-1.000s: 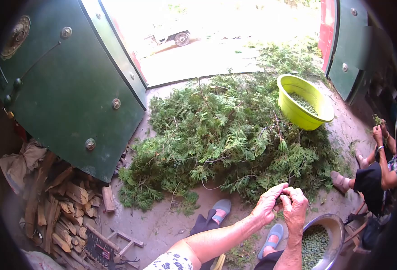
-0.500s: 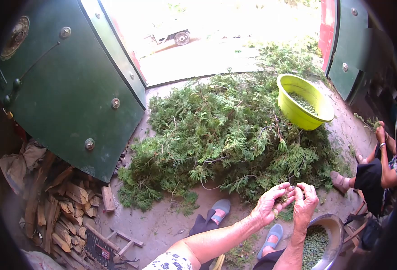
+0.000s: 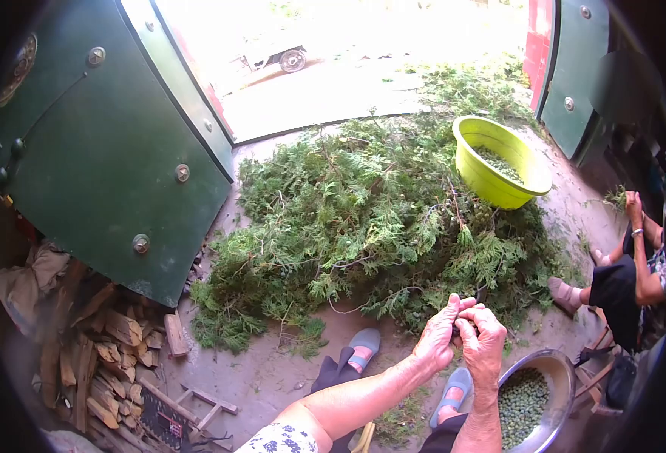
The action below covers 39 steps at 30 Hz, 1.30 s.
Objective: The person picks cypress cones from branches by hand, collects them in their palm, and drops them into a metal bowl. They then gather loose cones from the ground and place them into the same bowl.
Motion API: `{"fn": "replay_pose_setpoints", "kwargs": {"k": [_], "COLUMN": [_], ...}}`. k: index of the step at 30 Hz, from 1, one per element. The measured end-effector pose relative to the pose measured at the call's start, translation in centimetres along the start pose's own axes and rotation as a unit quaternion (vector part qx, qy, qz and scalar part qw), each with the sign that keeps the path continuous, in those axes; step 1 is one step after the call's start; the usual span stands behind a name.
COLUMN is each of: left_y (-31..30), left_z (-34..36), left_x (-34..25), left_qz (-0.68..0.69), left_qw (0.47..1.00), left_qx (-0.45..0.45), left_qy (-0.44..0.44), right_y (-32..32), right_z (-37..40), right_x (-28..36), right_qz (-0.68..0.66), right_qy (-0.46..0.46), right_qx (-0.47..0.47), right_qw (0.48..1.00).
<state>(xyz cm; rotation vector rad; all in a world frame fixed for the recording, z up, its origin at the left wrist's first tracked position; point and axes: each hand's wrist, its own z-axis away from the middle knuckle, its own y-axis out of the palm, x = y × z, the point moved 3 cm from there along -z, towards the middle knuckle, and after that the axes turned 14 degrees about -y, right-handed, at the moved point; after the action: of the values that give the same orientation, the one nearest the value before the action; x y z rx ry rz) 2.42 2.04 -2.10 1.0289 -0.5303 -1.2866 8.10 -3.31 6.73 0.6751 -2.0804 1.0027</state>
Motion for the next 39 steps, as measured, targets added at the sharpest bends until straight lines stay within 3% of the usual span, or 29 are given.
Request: {"fn": "replay_pose_setpoints", "kwargs": {"k": [3, 13, 16, 18, 20, 25, 32, 35, 39], "left_y": [-0.5, 0.2, -0.8, -0.5, 0.2, 0.1, -0.1, -0.3, -0.1], "left_z": [-0.3, 0.6, 0.2, 0.2, 0.7, 1.0, 0.9, 0.7, 0.7], "left_x": [0.3, -0.2, -0.2, -0.1, -0.2, -0.3, -0.3, -0.2, -0.2], "left_qz": [-0.010, -0.011, -0.014, -0.014, -0.002, -0.022, -0.049, -0.056, -0.070], "left_qw": [0.999, 1.000, 1.000, 0.999, 0.997, 0.998, 0.997, 0.996, 0.997], "left_qx": [-0.030, -0.011, -0.005, -0.002, -0.072, -0.056, -0.063, -0.062, -0.028], "left_qy": [-0.007, -0.012, -0.023, -0.031, 0.005, 0.019, 0.022, 0.017, 0.023], "right_y": [0.4, 0.7, 0.4, 0.0, -0.1, -0.2, -0.4, -0.4, -0.4], "right_z": [0.1, 0.1, 0.4, 0.4, 0.4, 0.2, -0.1, 0.0, 0.4], "right_x": [-0.8, -1.0, -1.7, -1.6, -1.4, -0.8, -0.8, -1.2, -2.3], "right_qz": [0.024, 0.009, 0.004, 0.037, 0.069, 0.112, 0.057, 0.073, -0.057], "right_qy": [-0.045, -0.018, -0.001, -0.009, -0.017, -0.031, -0.004, -0.058, 0.058], "right_qx": [-0.014, -0.006, -0.062, -0.050, -0.037, -0.022, -0.028, -0.037, -0.072], "right_qw": [0.999, 1.000, 0.998, 0.998, 0.997, 0.993, 0.998, 0.995, 0.994]}}
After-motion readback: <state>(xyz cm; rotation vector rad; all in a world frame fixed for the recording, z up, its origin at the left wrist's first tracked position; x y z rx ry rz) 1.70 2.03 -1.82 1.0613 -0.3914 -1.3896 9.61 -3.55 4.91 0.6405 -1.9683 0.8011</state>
